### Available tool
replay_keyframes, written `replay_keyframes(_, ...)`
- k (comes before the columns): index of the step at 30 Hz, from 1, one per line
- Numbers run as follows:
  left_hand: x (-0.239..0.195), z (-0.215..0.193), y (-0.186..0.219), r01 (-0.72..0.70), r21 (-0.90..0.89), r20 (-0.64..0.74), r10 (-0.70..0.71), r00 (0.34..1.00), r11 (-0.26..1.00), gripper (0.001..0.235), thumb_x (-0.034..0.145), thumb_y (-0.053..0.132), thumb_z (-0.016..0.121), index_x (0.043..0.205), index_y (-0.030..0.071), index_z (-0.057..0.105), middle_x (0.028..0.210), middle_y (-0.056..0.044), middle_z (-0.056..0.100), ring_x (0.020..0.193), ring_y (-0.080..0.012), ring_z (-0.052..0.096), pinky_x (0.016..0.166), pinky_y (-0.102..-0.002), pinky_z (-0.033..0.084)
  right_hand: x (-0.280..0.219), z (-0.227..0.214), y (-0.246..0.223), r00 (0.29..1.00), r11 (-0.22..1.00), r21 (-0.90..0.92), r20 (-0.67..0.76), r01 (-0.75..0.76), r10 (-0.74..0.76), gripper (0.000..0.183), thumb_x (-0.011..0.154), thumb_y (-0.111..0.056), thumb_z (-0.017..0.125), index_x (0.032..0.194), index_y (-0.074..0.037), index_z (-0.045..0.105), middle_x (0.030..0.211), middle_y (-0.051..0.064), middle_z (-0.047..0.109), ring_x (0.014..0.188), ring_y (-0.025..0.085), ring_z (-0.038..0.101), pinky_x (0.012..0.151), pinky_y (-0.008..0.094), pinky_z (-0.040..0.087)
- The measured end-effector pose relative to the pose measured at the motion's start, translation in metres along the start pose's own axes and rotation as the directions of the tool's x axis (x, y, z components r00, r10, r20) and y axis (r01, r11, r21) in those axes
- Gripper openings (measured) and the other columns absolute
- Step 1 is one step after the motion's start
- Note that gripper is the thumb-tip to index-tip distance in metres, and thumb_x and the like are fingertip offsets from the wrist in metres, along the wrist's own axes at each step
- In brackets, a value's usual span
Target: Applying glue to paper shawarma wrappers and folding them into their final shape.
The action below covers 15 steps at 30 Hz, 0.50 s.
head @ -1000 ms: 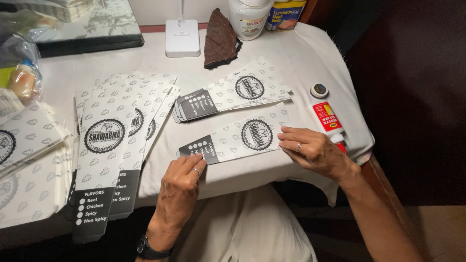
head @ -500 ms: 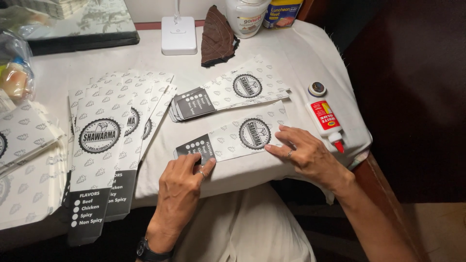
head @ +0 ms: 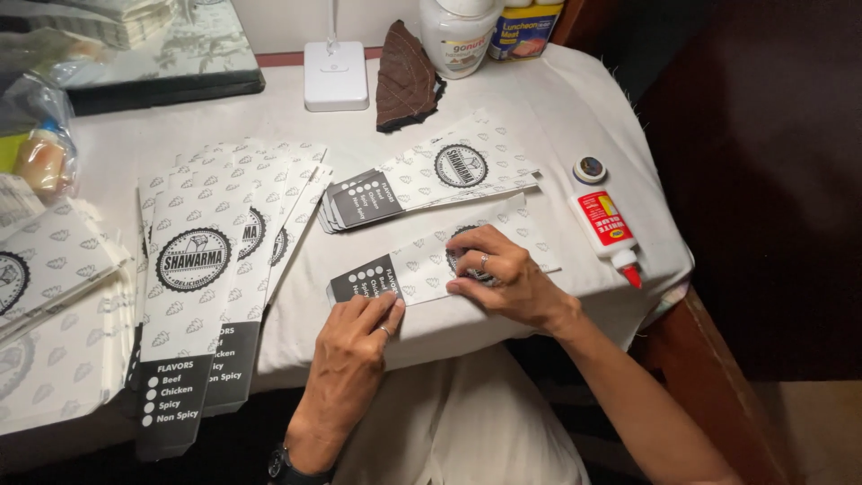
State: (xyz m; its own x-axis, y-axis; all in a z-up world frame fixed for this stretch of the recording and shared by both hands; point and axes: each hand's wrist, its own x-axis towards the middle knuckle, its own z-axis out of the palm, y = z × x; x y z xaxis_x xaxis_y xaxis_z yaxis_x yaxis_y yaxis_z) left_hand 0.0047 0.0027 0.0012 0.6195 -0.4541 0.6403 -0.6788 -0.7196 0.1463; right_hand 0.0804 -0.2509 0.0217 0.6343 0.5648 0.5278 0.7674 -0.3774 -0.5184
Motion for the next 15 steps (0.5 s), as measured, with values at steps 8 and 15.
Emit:
replay_keyframes(8, 0.013, 0.021, 0.006, 0.218, 0.001, -0.067, -0.217, 0.974, 0.976, 0.017, 0.074, 0.0, 0.067, 0.09, 0.002, 0.065, 0.093, -0.012, 0.063, 0.078, -0.0302, 0.055, 0.063, -0.042, 0.044, -0.005, -0.012, 0.022, 0.928, 0.939, -0.314, 0.291, -0.138, 0.233, 0.074, 0.093, -0.048, 0.067, 0.152, -0.01, 0.042, 0.157, 0.01, 0.043, 0.15, 0.03, 0.034, 0.126, 0.053, 0.017)
replay_keyframes(15, 0.056, 0.076, 0.025, 0.408, 0.208, -0.098, -0.396, 0.913, 0.889, 0.036, 0.09, 0.013, 0.069, 0.117, -0.009, 0.065, 0.097, -0.014, 0.054, 0.08, -0.0297, 0.052, 0.065, -0.04, 0.043, -0.004, -0.008, 0.014, 0.865, 0.876, -0.433, 0.334, -0.212, 0.375, 0.082, 0.094, -0.067, 0.056, 0.157, -0.018, 0.039, 0.159, 0.005, 0.04, 0.153, 0.029, 0.029, 0.127, 0.054, 0.012)
